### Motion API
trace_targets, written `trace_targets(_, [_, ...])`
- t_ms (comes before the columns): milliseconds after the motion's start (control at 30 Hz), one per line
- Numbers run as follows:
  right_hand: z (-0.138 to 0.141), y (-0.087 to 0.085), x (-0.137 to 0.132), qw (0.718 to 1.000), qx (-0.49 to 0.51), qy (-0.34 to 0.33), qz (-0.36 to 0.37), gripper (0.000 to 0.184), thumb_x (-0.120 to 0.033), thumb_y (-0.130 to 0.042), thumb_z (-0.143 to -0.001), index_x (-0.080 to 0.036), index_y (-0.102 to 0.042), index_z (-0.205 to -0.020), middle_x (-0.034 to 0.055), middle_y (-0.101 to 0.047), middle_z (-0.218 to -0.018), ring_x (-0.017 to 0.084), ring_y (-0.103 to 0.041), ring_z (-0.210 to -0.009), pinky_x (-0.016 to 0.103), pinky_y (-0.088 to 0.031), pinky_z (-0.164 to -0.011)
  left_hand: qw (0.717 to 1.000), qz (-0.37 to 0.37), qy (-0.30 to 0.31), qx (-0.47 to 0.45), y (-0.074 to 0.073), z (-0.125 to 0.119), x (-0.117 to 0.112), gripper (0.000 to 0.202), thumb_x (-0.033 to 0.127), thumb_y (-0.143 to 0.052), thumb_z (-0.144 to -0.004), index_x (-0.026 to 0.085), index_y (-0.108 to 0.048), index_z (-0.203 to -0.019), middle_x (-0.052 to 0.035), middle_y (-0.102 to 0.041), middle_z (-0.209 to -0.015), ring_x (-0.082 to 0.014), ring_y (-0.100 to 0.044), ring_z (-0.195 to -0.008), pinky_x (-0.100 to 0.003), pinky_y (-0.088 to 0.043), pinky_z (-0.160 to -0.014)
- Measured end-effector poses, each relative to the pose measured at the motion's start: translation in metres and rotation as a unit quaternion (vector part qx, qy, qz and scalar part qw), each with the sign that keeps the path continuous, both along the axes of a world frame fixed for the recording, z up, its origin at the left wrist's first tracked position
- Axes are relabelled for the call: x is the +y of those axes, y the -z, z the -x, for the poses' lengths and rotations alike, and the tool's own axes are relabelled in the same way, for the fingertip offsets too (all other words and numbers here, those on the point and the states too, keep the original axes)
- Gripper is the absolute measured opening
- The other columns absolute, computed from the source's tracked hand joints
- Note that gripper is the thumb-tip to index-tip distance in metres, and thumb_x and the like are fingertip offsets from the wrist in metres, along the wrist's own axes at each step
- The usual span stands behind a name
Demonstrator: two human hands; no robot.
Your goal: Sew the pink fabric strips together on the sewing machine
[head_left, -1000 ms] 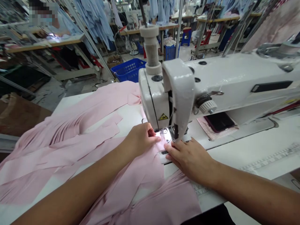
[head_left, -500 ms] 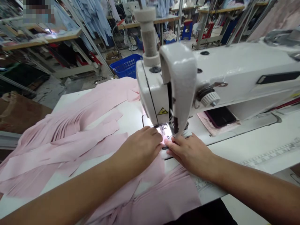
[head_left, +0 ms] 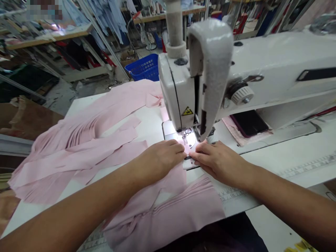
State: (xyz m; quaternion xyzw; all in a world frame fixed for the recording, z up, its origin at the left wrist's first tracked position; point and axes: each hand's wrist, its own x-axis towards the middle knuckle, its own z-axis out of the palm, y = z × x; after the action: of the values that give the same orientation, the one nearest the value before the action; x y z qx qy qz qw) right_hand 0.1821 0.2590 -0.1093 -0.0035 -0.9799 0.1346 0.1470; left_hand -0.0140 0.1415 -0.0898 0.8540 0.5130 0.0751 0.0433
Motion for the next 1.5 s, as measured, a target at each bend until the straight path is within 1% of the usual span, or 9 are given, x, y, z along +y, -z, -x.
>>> trace_targets(133, [0.001,0.000,0.000,1.000,-0.007,0.003,0.000,0.020,-0.017,-0.048,-0.098,-0.014,-0.065,-0.107,0.0069,-0.064,-0.092,0.018,-0.054,-0.075,0.031,-0.040,-0.067,0.998,-0.055,0.013,-0.022,0.004,0.000,0.000,0.026,0.004,-0.037,-0.092,0.013,-0.062,-0.091,-0.0050,-0.064,-0.088,-0.0157,-0.057,-0.081,-0.027,-0.049,-0.073])
trace_targets(300, [0.002,0.002,0.003,1.000,-0.015,0.002,0.017,0.023,-0.018,-0.044,-0.100,-0.015,-0.065,-0.109,0.0075,-0.064,-0.091,0.019,-0.056,-0.078,0.030,-0.040,-0.066,0.997,-0.075,-0.030,-0.014,0.005,-0.003,0.001,0.024,0.012,-0.038,-0.096,0.013,-0.061,-0.090,-0.0038,-0.061,-0.082,-0.0143,-0.055,-0.075,-0.025,-0.047,-0.068])
trace_targets(467, [0.002,0.008,0.009,0.997,0.027,0.020,0.063,0.029,-0.014,-0.039,-0.098,-0.015,-0.065,-0.112,0.0059,-0.064,-0.079,0.019,-0.057,-0.074,0.030,-0.043,-0.064,0.993,-0.115,-0.012,0.025,0.006,-0.005,0.006,0.025,0.003,-0.038,-0.090,0.013,-0.059,-0.081,-0.0031,-0.056,-0.073,-0.0147,-0.052,-0.069,-0.026,-0.044,-0.063])
trace_targets(633, [0.003,0.011,0.009,0.999,0.029,0.027,0.025,0.033,-0.010,-0.039,-0.095,-0.015,-0.063,-0.118,0.0065,-0.065,-0.078,0.021,-0.057,-0.074,0.029,-0.042,-0.060,0.977,-0.207,-0.001,0.043,0.009,-0.005,0.008,0.025,0.000,-0.040,-0.087,0.013,-0.056,-0.073,-0.0010,-0.052,-0.065,-0.0128,-0.044,-0.056,-0.026,-0.034,-0.051])
trace_targets(867, [0.005,0.007,0.004,1.000,-0.016,0.021,-0.014,0.036,-0.002,-0.044,-0.086,-0.018,-0.066,-0.110,0.0065,-0.066,-0.089,0.018,-0.054,-0.075,0.027,-0.034,-0.058,0.983,-0.178,-0.004,0.039,0.008,-0.003,0.006,0.024,0.001,-0.041,-0.088,0.014,-0.058,-0.076,-0.0002,-0.053,-0.066,-0.0128,-0.043,-0.056,-0.027,-0.028,-0.047])
trace_targets(1067, [0.004,0.005,0.003,0.999,-0.035,0.015,-0.034,0.038,0.000,-0.045,-0.084,-0.017,-0.064,-0.111,0.0057,-0.064,-0.089,0.019,-0.052,-0.077,0.028,-0.032,-0.060,0.992,-0.117,0.022,0.051,0.001,-0.002,0.002,0.021,0.002,-0.042,-0.089,0.013,-0.059,-0.086,-0.0015,-0.059,-0.075,-0.0131,-0.050,-0.064,-0.027,-0.038,-0.053])
trace_targets(1167, [0.003,0.004,0.002,0.998,-0.019,0.008,-0.052,0.037,0.001,-0.045,-0.084,-0.016,-0.063,-0.111,0.0058,-0.063,-0.089,0.020,-0.052,-0.079,0.030,-0.033,-0.063,0.993,-0.097,0.032,0.054,0.004,0.001,-0.001,0.021,0.003,-0.041,-0.090,0.012,-0.059,-0.092,-0.0028,-0.060,-0.080,-0.0140,-0.053,-0.070,-0.028,-0.044,-0.060])
trace_targets(1367, [0.004,0.007,0.001,0.997,-0.018,0.015,-0.071,0.038,0.000,-0.042,-0.083,-0.015,-0.064,-0.110,0.0073,-0.063,-0.086,0.022,-0.052,-0.082,0.033,-0.037,-0.066,0.987,-0.155,0.040,0.009,0.017,0.007,0.003,0.023,0.007,-0.038,-0.092,0.013,-0.060,-0.093,-0.0018,-0.058,-0.074,-0.0156,-0.054,-0.070,-0.029,-0.045,-0.058])
trace_targets(1500, [0.008,0.010,0.003,0.996,-0.022,0.037,-0.084,0.040,-0.001,-0.043,-0.085,-0.018,-0.064,-0.114,0.0104,-0.064,-0.094,0.024,-0.053,-0.087,0.033,-0.041,-0.069,0.975,-0.217,0.048,-0.018,0.014,0.012,0.010,0.023,0.012,-0.039,-0.094,0.013,-0.062,-0.090,-0.0035,-0.062,-0.078,-0.0149,-0.056,-0.074,-0.027,-0.047,-0.065])
